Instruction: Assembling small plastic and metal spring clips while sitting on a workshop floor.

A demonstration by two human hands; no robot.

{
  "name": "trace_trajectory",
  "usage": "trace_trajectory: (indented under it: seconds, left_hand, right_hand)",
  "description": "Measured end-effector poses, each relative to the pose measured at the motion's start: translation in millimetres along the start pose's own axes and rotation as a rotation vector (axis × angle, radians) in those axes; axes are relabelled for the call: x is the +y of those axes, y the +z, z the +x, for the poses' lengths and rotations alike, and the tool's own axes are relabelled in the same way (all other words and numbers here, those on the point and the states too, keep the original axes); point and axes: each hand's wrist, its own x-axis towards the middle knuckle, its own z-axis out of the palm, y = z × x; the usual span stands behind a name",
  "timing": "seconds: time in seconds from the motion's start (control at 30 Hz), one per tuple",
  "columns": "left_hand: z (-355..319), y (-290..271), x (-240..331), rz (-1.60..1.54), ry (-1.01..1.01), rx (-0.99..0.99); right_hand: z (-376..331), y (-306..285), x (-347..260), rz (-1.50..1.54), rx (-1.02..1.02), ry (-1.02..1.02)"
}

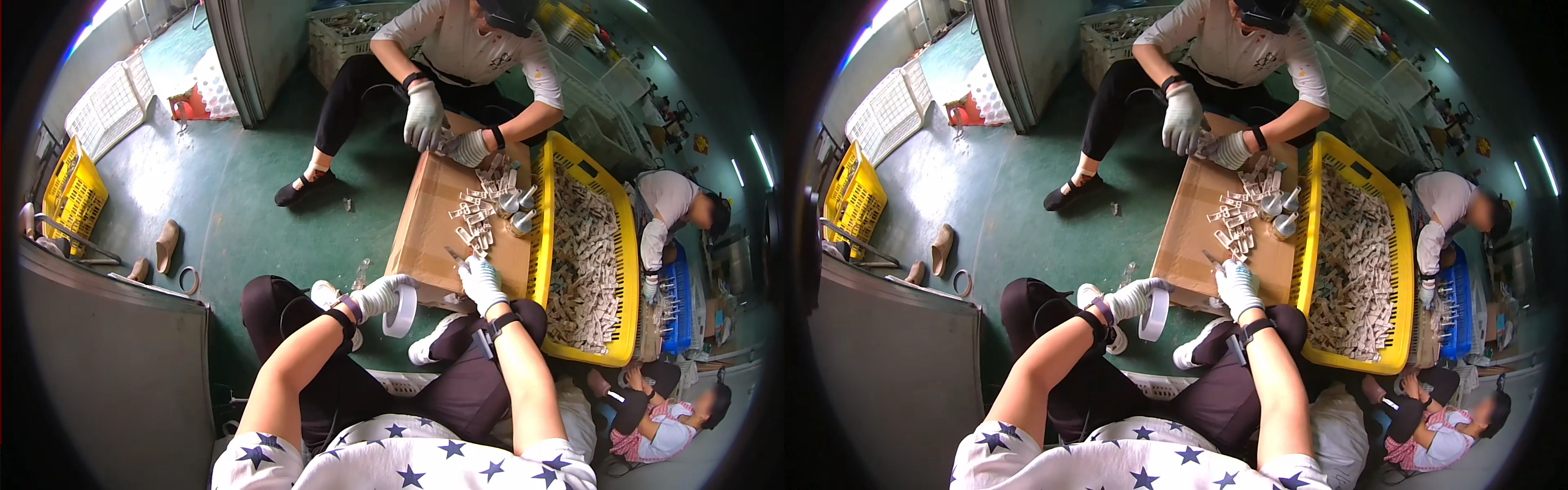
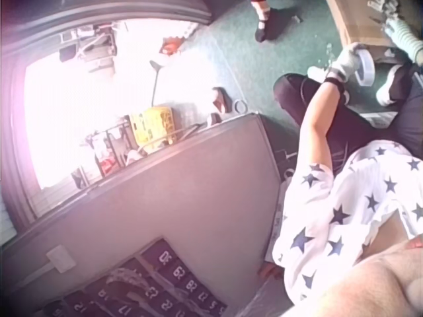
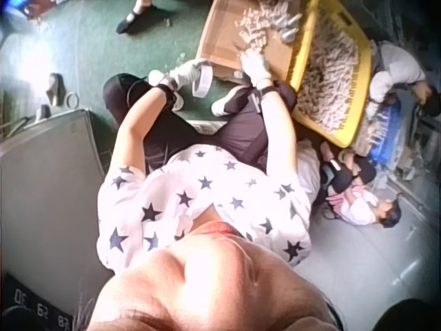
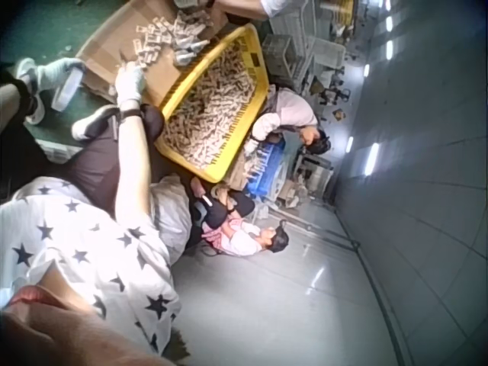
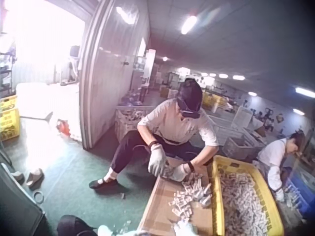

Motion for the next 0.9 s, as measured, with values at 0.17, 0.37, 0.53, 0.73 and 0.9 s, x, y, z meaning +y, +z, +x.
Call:
trace_trajectory:
  seconds: [0.17, 0.37, 0.53, 0.73, 0.9]
  left_hand:
    - [-3.4, -0.7, -3.5, 0.066, -0.009, 0.073]
    - [-10.8, -5.5, 27.3, 0.015, -0.105, 0.038]
    - [-8.8, -1.9, 24.8, 0.023, -0.093, 0.059]
    - [-11.2, -4.9, 10.4, -0.084, -0.035, 0.056]
    - [-4.8, -5.7, 17.6, -0.023, -0.041, 0.04]
  right_hand:
    - [-12.1, -11.8, -31.3, 0.237, -0.037, -0.172]
    - [-21.2, -26.6, -70.0, -0.064, -0.121, -0.384]
    - [-17.0, -18.5, -85.9, -0.278, -0.168, -0.423]
    - [-24.3, -13.3, -113.0, -0.372, -0.175, -0.456]
    - [-22.2, -9.8, -100.0, -0.335, -0.189, -0.428]
